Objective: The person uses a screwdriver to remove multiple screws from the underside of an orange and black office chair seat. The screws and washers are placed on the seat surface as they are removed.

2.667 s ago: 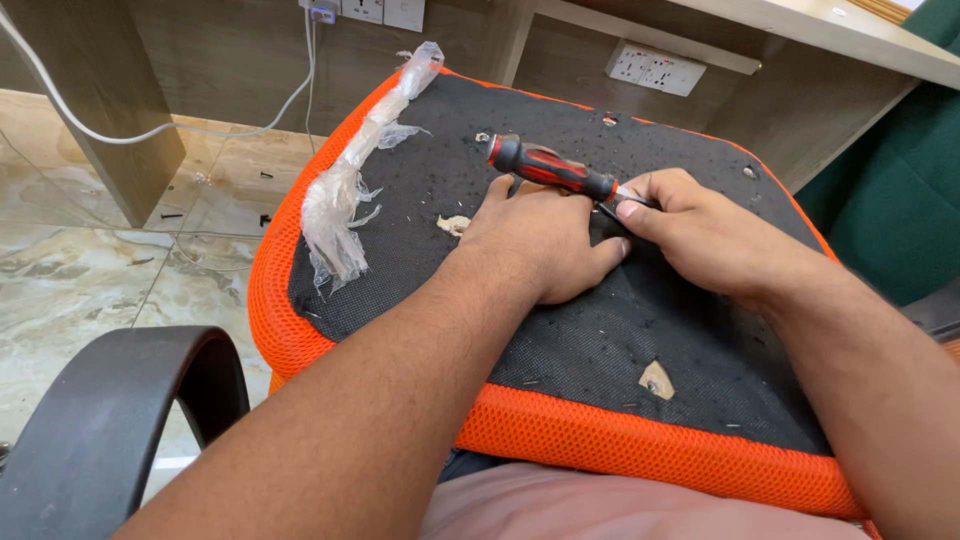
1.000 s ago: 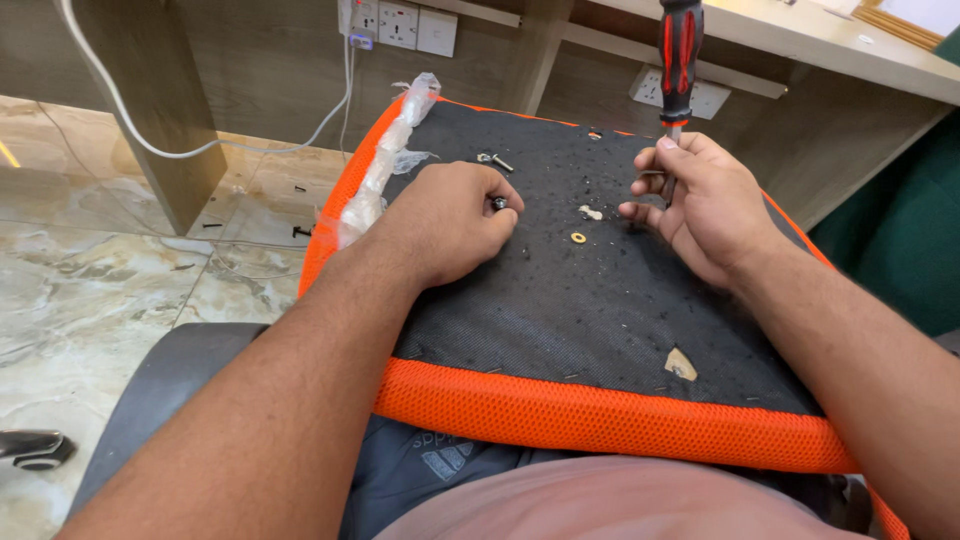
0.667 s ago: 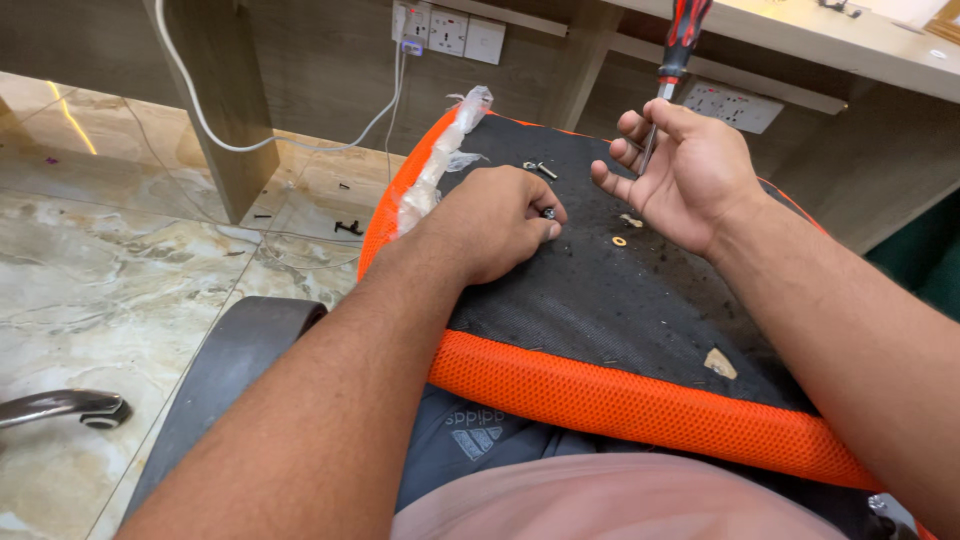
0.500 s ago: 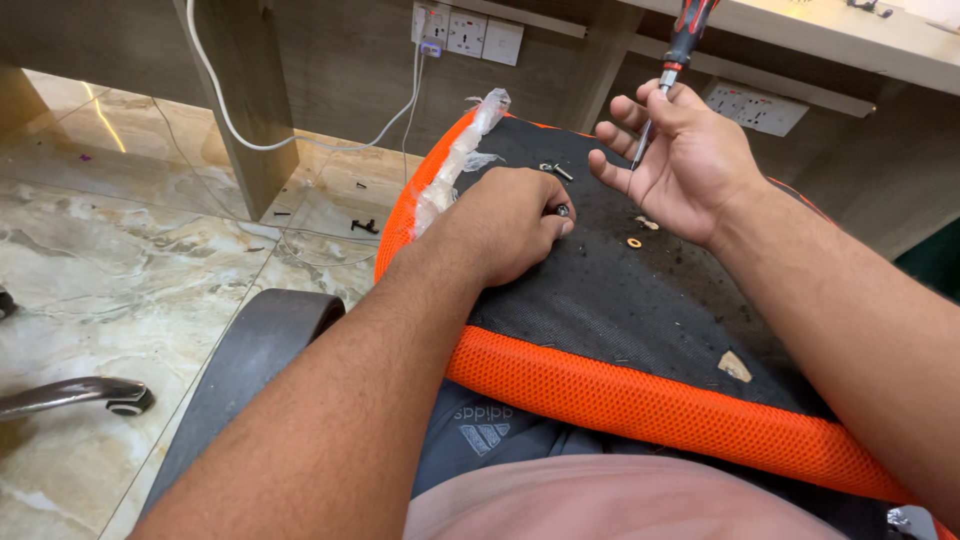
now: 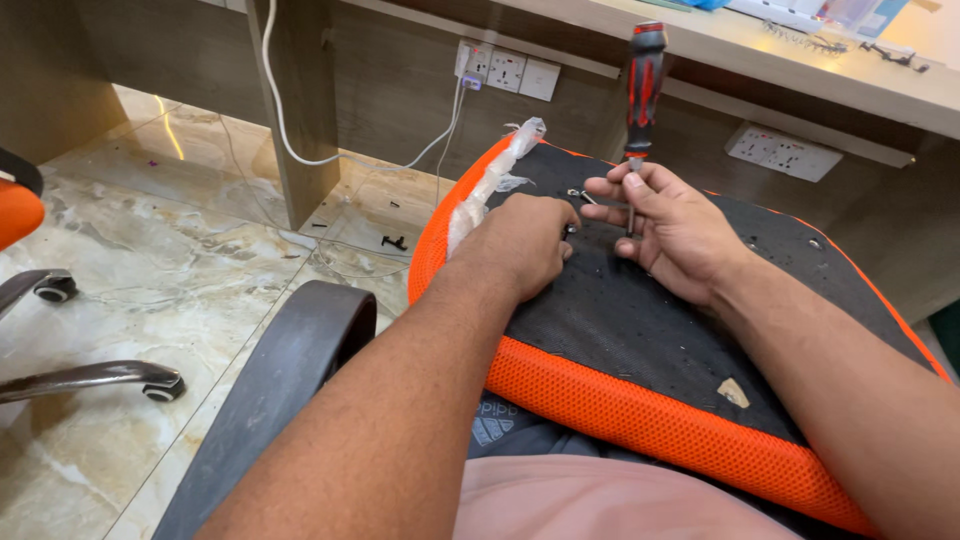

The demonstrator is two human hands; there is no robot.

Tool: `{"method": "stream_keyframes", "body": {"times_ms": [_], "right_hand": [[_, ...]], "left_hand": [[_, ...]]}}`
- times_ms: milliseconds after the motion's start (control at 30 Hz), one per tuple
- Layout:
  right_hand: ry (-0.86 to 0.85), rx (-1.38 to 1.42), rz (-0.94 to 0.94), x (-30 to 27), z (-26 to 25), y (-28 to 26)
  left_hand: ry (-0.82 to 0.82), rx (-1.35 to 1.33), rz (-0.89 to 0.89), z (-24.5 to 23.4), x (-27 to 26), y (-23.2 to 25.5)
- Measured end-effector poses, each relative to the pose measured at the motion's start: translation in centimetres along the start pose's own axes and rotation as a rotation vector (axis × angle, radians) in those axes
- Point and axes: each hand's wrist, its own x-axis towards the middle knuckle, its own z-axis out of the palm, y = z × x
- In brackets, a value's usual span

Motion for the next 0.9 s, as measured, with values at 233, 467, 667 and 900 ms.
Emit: {"method": "stream_keyframes", "body": {"times_ms": [233,467,667,900], "right_hand": [[-0.004,0.005,0.016,-1.0,0.6,-0.6],[-0.005,0.025,-0.083,-0.5,1.0,0.2],[-0.010,0.063,-0.185,-0.9,1.3,0.6],[-0.014,0.100,-0.206,-1.1,0.9,0.5]], "left_hand": [[-0.017,0.046,-0.058,0.1,-0.2,0.9],[-0.019,0.030,-0.098,-0.5,-1.2,1.6],[0.016,0.019,-0.143,-0.1,-1.6,2.4],[0.027,-0.004,-0.202,0.2,-1.7,2.8]]}}
